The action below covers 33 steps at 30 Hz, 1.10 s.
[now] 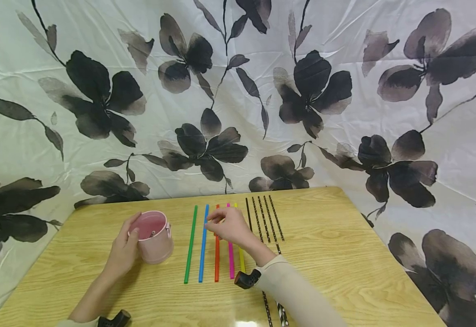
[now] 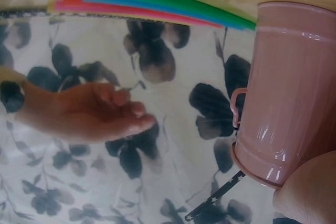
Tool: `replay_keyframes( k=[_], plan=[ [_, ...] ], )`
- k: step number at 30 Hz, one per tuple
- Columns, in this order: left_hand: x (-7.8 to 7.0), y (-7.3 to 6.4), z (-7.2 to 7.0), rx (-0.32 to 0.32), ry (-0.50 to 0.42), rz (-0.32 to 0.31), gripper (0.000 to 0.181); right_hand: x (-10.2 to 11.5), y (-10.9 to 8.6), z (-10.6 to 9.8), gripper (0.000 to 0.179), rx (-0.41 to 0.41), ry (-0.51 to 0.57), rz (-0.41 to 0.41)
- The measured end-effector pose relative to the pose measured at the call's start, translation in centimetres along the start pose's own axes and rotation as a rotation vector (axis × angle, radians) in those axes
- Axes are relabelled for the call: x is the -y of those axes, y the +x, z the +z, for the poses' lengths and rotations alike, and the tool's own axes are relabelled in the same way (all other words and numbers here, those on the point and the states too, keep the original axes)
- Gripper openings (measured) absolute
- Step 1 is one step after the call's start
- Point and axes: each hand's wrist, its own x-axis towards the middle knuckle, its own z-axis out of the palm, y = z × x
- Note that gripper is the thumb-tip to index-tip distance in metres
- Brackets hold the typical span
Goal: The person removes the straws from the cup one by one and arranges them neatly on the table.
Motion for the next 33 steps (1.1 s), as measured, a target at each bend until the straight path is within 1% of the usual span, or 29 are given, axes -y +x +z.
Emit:
replay_keyframes(
  k=[3,9,12,16,20,26,29,33],
  plan=[
    [0.1,-0.1,0.1,0.0,-0.002,0.001,0.041,0.5,0.7,1.3,0.016,0.022,-0.018,-0.039],
    [0.2,-0.1,0.0,-0.003,-0.004,0.004,0.042,1.5,1.9,4.0,0.016,0.044,-0.103,-0.142],
    [0.2,-0.2,0.0,-0.007,-0.001,0.008,0.042,2.1,2.3,5.2,0.016,0.053,-0.137,-0.179],
    [0.2,-0.2,0.0,-0.007,0.004,0.006,0.042,2.8,2.5,6.5,0.019,0.051,-0.15,-0.198],
    [0.2,-0.2,0.0,-0.002,-0.001,0.007,0.042,3.4,2.5,7.6,0.024,0.052,-0.115,-0.206],
    [0.4,-0.2,0.0,0.007,-0.001,0.011,0.041,3.6,2.5,8.7,0.025,0.094,-0.071,-0.256],
    [0.4,-0.2,0.0,0.008,0.004,0.015,0.041,3.6,2.6,9.1,0.021,0.09,-0.077,-0.282],
    [0.4,-0.2,-0.1,0.002,0.009,0.025,0.041,3.7,2.7,9.6,0.014,0.065,-0.09,-0.277]
  ],
)
